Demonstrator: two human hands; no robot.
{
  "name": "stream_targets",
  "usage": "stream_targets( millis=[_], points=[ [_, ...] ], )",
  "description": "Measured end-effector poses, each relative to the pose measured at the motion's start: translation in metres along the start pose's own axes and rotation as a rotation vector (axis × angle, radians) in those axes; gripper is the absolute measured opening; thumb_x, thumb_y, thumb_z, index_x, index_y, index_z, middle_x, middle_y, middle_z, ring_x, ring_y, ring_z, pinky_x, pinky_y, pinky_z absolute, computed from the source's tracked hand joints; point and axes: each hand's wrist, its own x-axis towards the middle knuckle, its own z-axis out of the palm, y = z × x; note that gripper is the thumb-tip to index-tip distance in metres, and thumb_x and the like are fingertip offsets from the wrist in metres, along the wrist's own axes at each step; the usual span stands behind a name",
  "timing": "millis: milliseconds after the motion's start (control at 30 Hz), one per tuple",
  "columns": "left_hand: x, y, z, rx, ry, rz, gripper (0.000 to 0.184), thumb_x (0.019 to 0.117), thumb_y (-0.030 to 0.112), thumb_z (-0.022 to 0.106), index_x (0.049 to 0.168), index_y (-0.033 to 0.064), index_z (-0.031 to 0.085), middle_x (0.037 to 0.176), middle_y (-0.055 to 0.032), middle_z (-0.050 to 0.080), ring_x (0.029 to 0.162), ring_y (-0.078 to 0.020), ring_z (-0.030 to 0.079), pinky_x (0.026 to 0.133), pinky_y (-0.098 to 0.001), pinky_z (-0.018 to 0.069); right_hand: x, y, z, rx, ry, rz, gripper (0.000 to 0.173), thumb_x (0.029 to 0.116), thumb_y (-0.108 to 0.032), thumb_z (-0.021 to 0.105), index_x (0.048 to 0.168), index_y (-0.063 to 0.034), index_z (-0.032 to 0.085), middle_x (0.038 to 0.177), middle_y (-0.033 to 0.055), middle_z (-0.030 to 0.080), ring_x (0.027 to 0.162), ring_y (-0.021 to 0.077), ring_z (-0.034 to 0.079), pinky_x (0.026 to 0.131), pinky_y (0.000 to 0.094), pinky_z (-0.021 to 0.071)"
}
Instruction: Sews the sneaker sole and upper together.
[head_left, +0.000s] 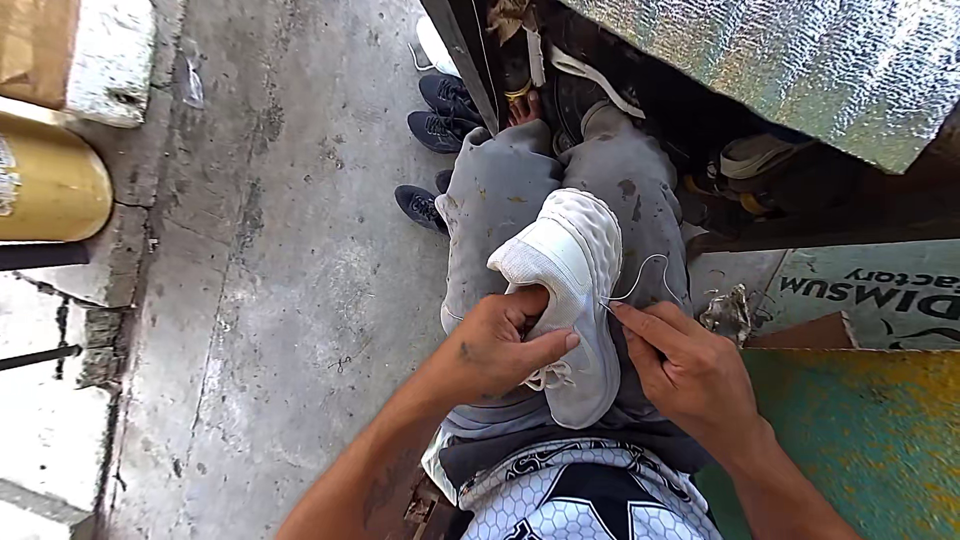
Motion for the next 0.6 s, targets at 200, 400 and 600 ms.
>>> stream_targets(
  millis=[200,400,600],
  points=[
    [0.005,-0.002,-0.009,-0.01,-0.141,0.019,0.007,0.0962,0.015,0.07,0.093,0.0083,0.07,0.074,0.0049,0.068,0.064,-0.0002,0.062,0.058,-0.0167,0.0525,0.041,-0.016,-0.033,-0.235,-0.278,-0.127,0.027,0.0973,-0.021,0.051,0.104,-0.017,0.077,0.076,0.0026,0.061,0.053,0.0196,0.058,0.041,0.0376,0.0415],
    [0.012,0.0,-0.01,0.009,-0.154,0.053,0.012,0.0982,0.02,0.069,0.097,0.0083,0.069,0.075,0.0046,0.068,0.065,-0.0008,0.063,0.059,-0.0175,0.0531,0.073,-0.014,-0.019,-0.167,-0.332,-0.137,0.015,0.0952,-0.022,0.056,0.091,-0.0123,0.066,0.078,0.0032,0.063,0.056,0.0192,0.06,0.044,0.0383,0.0441],
    [-0.046,-0.007,-0.075,0.39,0.213,0.157,0.02,0.1007,0.025,0.063,0.106,0.0103,0.075,0.121,-0.001,0.073,0.109,-0.0147,0.071,0.095,-0.0357,0.0604,0.04,0.002,-0.047,-0.031,-0.186,-0.133,0.035,0.1006,-0.042,0.059,0.117,-0.0134,0.071,0.104,0.0056,0.07,0.079,0.0184,0.067,0.061,0.0409,0.0555]
  ],
)
